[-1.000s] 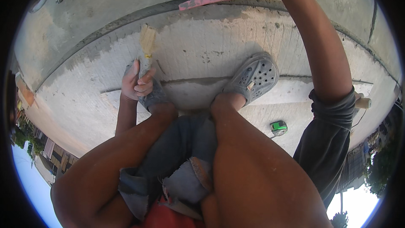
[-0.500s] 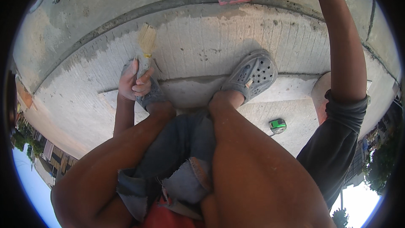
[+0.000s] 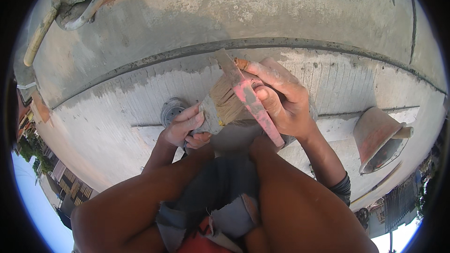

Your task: The person smooths a concrete surface using a pink sponge and a brush, then applies and spreads cement with a trowel. The person works on a linear section of the floor, alternating between brushing, sponging, and troweling to finish the surface.

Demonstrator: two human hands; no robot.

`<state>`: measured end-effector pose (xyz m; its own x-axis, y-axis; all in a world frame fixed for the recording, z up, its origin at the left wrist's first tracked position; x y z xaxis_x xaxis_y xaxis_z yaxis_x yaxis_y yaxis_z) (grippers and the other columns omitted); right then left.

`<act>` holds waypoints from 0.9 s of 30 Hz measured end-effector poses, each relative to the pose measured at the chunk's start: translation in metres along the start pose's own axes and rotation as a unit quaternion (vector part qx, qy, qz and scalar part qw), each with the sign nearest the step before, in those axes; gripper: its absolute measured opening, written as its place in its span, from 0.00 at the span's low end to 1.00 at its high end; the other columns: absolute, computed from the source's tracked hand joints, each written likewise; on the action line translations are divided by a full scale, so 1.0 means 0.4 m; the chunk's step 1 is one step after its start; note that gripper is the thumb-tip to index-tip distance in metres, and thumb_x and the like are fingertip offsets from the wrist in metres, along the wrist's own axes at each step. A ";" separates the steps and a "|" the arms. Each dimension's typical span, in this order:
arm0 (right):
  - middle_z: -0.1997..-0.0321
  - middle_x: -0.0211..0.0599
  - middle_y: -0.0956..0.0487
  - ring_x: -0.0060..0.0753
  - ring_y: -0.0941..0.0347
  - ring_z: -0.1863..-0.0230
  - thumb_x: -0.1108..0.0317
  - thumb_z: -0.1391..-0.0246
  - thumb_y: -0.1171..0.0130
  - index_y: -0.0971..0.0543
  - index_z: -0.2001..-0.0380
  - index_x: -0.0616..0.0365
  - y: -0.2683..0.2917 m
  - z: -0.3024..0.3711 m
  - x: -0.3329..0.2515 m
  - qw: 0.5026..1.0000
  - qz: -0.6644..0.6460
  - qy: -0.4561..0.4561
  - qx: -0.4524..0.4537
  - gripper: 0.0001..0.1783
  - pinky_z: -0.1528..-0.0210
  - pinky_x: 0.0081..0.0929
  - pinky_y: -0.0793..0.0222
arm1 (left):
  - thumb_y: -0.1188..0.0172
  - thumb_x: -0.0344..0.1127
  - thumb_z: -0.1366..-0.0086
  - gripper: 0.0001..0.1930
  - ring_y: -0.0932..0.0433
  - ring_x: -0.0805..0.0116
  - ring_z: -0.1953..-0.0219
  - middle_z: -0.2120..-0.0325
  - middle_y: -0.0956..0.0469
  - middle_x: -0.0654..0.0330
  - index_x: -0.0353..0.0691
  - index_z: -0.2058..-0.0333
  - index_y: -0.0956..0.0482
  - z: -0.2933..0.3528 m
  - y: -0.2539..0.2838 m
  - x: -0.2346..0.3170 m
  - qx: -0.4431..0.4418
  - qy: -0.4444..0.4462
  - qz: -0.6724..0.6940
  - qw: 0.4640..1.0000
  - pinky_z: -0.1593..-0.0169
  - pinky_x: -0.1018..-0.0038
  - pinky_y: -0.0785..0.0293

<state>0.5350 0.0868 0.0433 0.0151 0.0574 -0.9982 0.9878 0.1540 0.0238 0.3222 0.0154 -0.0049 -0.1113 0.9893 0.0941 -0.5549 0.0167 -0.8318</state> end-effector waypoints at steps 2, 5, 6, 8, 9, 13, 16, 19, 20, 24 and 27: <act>0.62 0.38 0.22 0.30 0.29 0.63 0.61 0.29 0.43 0.24 0.38 0.64 -0.011 0.045 0.014 0.999 -0.012 -0.014 0.034 0.24 0.59 0.30 0.31 | 0.54 0.50 0.20 0.27 0.49 0.86 0.83 0.76 0.36 0.66 0.47 0.29 0.42 0.002 0.008 -0.001 -0.011 -0.028 0.041 0.999 0.81 0.86 0.51; 0.59 0.40 0.22 0.31 0.29 0.61 0.63 0.27 0.46 0.26 0.36 0.65 -0.035 0.121 0.043 0.997 -0.050 -0.057 0.025 0.23 0.56 0.30 0.31 | 0.54 0.51 0.20 0.25 0.48 0.85 0.83 0.76 0.36 0.66 0.47 0.31 0.40 0.006 0.018 0.016 -0.006 -0.043 0.030 0.999 0.82 0.86 0.51; 0.56 0.41 0.22 0.32 0.28 0.58 0.64 0.27 0.48 0.27 0.35 0.65 -0.037 0.151 0.064 0.993 -0.072 -0.089 0.015 0.23 0.53 0.31 0.30 | 0.54 0.51 0.20 0.25 0.47 0.85 0.83 0.76 0.36 0.66 0.47 0.32 0.40 0.008 0.019 0.019 0.002 -0.044 0.015 0.999 0.82 0.85 0.51; 0.50 0.43 0.22 0.33 0.26 0.52 0.65 0.26 0.51 0.29 0.34 0.65 -0.052 0.186 0.074 0.992 -0.062 -0.113 0.017 0.23 0.47 0.32 0.30 | 0.54 0.52 0.20 0.25 0.46 0.84 0.84 0.76 0.35 0.65 0.46 0.34 0.39 0.010 0.025 0.016 0.029 -0.053 0.019 0.998 0.82 0.84 0.50; 0.48 0.44 0.23 0.34 0.26 0.49 0.65 0.25 0.52 0.30 0.33 0.65 -0.060 0.195 0.061 0.994 -0.029 -0.102 0.032 0.23 0.44 0.32 0.30 | 0.53 0.52 0.21 0.24 0.45 0.83 0.84 0.76 0.35 0.65 0.45 0.35 0.39 0.008 0.026 0.015 0.039 -0.058 0.019 0.997 0.83 0.84 0.50; 0.34 0.46 0.28 0.36 0.29 0.36 0.66 0.24 0.54 0.34 0.31 0.63 -0.059 0.234 0.105 0.987 -0.091 -0.130 0.010 0.24 0.33 0.35 0.34 | 0.54 0.51 0.20 0.24 0.44 0.83 0.86 0.77 0.35 0.64 0.47 0.33 0.41 0.001 0.040 0.029 0.047 -0.102 0.004 0.994 0.84 0.82 0.49; 0.36 0.41 0.26 0.31 0.27 0.39 0.66 0.25 0.53 0.33 0.31 0.60 -0.075 0.178 0.110 0.953 -0.214 -0.212 0.030 0.23 0.38 0.31 0.30 | 0.54 0.51 0.20 0.24 0.43 0.82 0.85 0.77 0.34 0.64 0.47 0.34 0.40 0.015 0.049 0.043 0.056 -0.128 -0.020 0.990 0.83 0.82 0.48; 0.37 0.37 0.25 0.28 0.27 0.41 0.65 0.24 0.53 0.33 0.31 0.58 -0.082 0.143 0.126 0.934 -0.254 -0.241 0.066 0.23 0.42 0.28 0.27 | 0.53 0.50 0.21 0.24 0.42 0.82 0.84 0.77 0.33 0.64 0.43 0.35 0.40 0.003 0.061 0.046 0.082 -0.125 -0.081 0.986 0.82 0.82 0.46; 0.37 0.38 0.25 0.29 0.27 0.40 0.64 0.24 0.54 0.33 0.30 0.58 -0.082 0.140 0.133 0.933 -0.253 -0.251 0.053 0.24 0.41 0.29 0.28 | 0.53 0.51 0.21 0.25 0.42 0.82 0.84 0.77 0.33 0.65 0.42 0.35 0.40 0.002 0.055 0.045 0.087 -0.123 -0.114 0.982 0.81 0.82 0.46; 0.36 0.45 0.23 0.34 0.27 0.37 0.59 0.23 0.55 0.31 0.31 0.63 -0.077 0.087 0.117 0.939 -0.199 -0.280 -0.034 0.26 0.34 0.31 0.32 | 0.50 0.51 0.22 0.27 0.42 0.83 0.84 0.77 0.31 0.65 0.36 0.37 0.39 -0.003 0.068 0.062 0.173 -0.132 -0.228 0.949 0.80 0.82 0.45; 0.35 0.49 0.23 0.37 0.26 0.36 0.55 0.23 0.55 0.28 0.33 0.62 -0.088 0.062 0.058 0.952 -0.099 -0.275 -0.089 0.27 0.34 0.34 0.33 | 0.46 0.55 0.24 0.28 0.35 0.83 0.77 0.70 0.27 0.65 0.38 0.40 0.35 0.025 0.085 0.052 0.239 -0.106 -0.245 0.934 0.76 0.83 0.40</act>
<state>0.5043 0.0584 0.0180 -0.0410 -0.5083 -0.8602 0.9383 0.2762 -0.2079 0.2927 0.0351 -0.0257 0.1203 0.8282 0.5474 -0.8808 0.3434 -0.3260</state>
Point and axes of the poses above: each hand's wrist, its own z-axis away from the middle knuckle, its own y-axis out of the back of the hand, x = y × z, the point moved 8 cm from there along -z, towards the middle knuckle
